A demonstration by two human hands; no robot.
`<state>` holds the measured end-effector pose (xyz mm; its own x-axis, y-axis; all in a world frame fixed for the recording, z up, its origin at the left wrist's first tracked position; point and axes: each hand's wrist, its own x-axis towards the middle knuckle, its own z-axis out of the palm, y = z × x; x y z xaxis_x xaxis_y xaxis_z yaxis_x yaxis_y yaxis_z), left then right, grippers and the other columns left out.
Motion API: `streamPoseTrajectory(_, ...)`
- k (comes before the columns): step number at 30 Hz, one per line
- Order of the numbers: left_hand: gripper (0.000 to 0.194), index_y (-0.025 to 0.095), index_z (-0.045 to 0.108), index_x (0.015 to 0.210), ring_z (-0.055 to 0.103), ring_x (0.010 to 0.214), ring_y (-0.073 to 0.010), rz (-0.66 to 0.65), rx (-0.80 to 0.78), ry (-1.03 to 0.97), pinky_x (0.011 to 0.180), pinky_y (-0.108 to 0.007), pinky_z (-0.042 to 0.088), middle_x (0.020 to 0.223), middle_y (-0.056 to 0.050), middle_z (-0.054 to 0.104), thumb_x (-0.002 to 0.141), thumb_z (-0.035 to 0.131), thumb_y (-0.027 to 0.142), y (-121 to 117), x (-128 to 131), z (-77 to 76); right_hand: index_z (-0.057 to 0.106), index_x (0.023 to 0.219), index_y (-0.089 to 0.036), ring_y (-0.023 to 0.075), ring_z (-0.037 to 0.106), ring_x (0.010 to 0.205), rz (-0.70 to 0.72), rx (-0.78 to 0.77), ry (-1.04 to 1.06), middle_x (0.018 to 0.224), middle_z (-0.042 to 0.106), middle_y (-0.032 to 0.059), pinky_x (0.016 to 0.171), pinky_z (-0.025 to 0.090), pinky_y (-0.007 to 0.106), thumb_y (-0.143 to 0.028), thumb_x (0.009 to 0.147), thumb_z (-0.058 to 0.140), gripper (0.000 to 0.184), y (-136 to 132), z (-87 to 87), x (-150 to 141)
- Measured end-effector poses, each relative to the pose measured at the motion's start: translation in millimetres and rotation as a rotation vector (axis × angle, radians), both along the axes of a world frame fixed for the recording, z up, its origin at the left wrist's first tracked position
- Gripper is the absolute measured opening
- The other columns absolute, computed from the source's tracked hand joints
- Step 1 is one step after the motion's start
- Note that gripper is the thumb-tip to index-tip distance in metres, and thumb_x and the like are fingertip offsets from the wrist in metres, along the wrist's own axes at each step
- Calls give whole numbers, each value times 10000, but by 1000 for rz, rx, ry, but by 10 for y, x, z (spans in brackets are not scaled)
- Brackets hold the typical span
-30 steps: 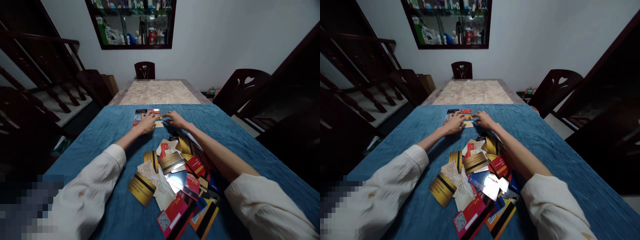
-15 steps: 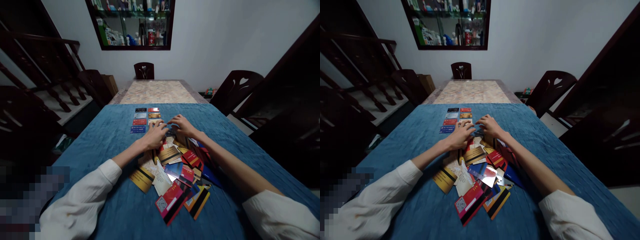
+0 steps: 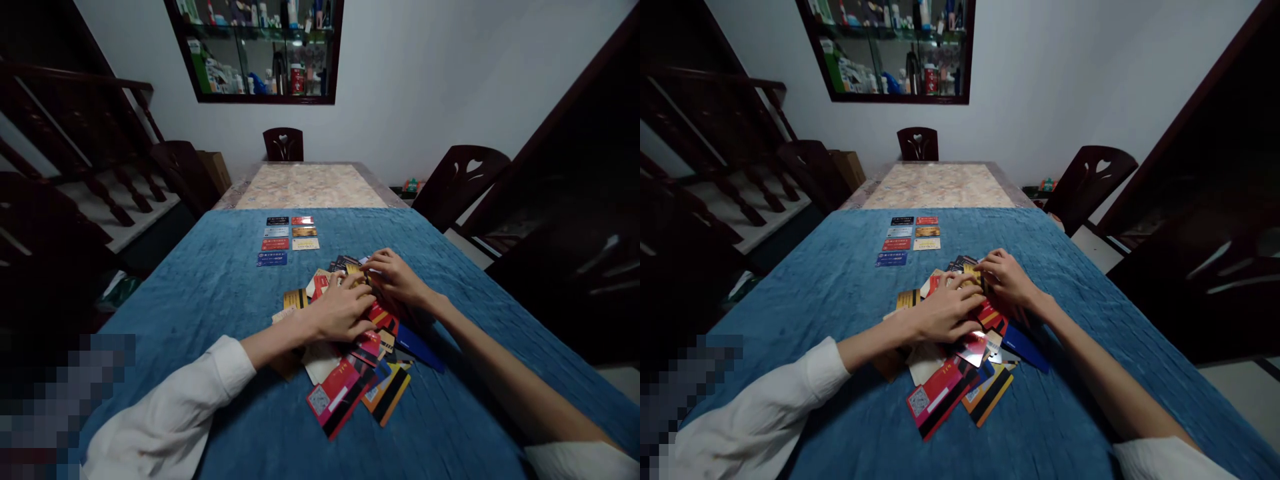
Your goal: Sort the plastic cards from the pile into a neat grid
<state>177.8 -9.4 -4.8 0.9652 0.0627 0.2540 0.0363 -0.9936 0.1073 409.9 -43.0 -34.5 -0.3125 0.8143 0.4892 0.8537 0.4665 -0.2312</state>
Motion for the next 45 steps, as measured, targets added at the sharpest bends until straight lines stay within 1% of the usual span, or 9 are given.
streamPoseTrajectory(5, 412, 157, 666, 1047, 479, 1223, -344, -15, 30, 43, 1032, -601, 358, 1137, -144, 660, 928, 548, 534, -99, 106, -21, 727, 1041, -238, 258, 549, 980, -8, -24, 15, 989, 717, 95, 871, 485, 450, -244, 956, 517, 226, -118, -6, -8)
streamPoseTrajectory(10, 292, 151, 700, 969, 467, 1260, -349, -7, 115, 51, 1037, -581, 366, 1066, -137, 678, 924, 573, 411, -107, 127, -52, 728, 1029, -229, 255, 561, 966, 15, -50, 25, 970, 720, 101, 856, 497, 456, -257, 963, 514, 226, -250, 44, -23)
streamPoseTrajectory(18, 326, 160, 708, 922, 467, 1252, -360, 46, 128, 54, 1042, -578, 332, 1059, -146, 697, 928, 550, 445, -59, -32, -24, 746, 1006, -229, 257, 564, 971, 47, -108, 39, 975, 712, 107, 872, 507, 470, -342, 939, 581, 211, -429, 87, -55)
streamPoseTrajectory(21, 305, 150, 698, 950, 466, 1244, -364, 91, 142, 75, 1019, -574, 338, 1064, -148, 691, 942, 520, 399, -50, -85, -16, 737, 1036, -224, 267, 552, 1009, 56, -127, 22, 1008, 700, 108, 896, 497, 479, -352, 912, 625, 210, -455, 89, -77)
streamPoseTrajectory(25, 262, 142, 686, 943, 481, 1225, -348, 132, 144, 101, 1007, -555, 349, 1033, -146, 686, 948, 487, 311, -50, -147, 5, 718, 1093, -220, 284, 533, 1063, 60, -162, -13, 1063, 683, 115, 935, 472, 503, -413, 894, 651, 285, -481, 93, -133)
streamPoseTrajectory(29, 268, 135, 671, 991, 460, 1252, -357, 173, 139, 100, 1027, -549, 340, 1047, -145, 674, 924, 518, 345, -44, -208, 7, 711, 1127, -211, 282, 534, 1049, 90, -161, -32, 1072, 673, 122, 926, 473, 506, -449, 886, 653, 344, -491, 91, -197)
streamPoseTrajectory(37, 293, 143, 661, 1008, 523, 1099, -320, 226, 132, 101, 968, -512, 381, 1050, -145, 647, 925, 497, 371, -62, -264, -29, 704, 1084, -226, 295, 521, 1114, 130, -134, -68, 1115, 684, 98, 969, 446, 531, -431, 841, 702, 317, -507, 108, -264)
streamPoseTrajectory(41, 286, 136, 670, 986, 540, 1057, -311, 197, 153, 112, 974, -518, 382, 1031, -153, 655, 922, 498, 356, -75, -268, -25, 700, 1128, -222, 292, 528, 1132, 169, -144, -50, 1130, 697, 101, 977, 450, 529, -373, 833, 700, 331, -523, 119, -317)
streamPoseTrajectory(45, 254, 144, 682, 911, 556, 1017, -298, 186, 146, 114, 991, -528, 376, 968, -141, 670, 905, 516, 336, -78, -273, 3, 725, 1100, -235, 277, 556, 1105, 200, -133, -15, 1074, 723, 93, 953, 474, 501, -336, 853, 676, 271, -523, 110, -346)
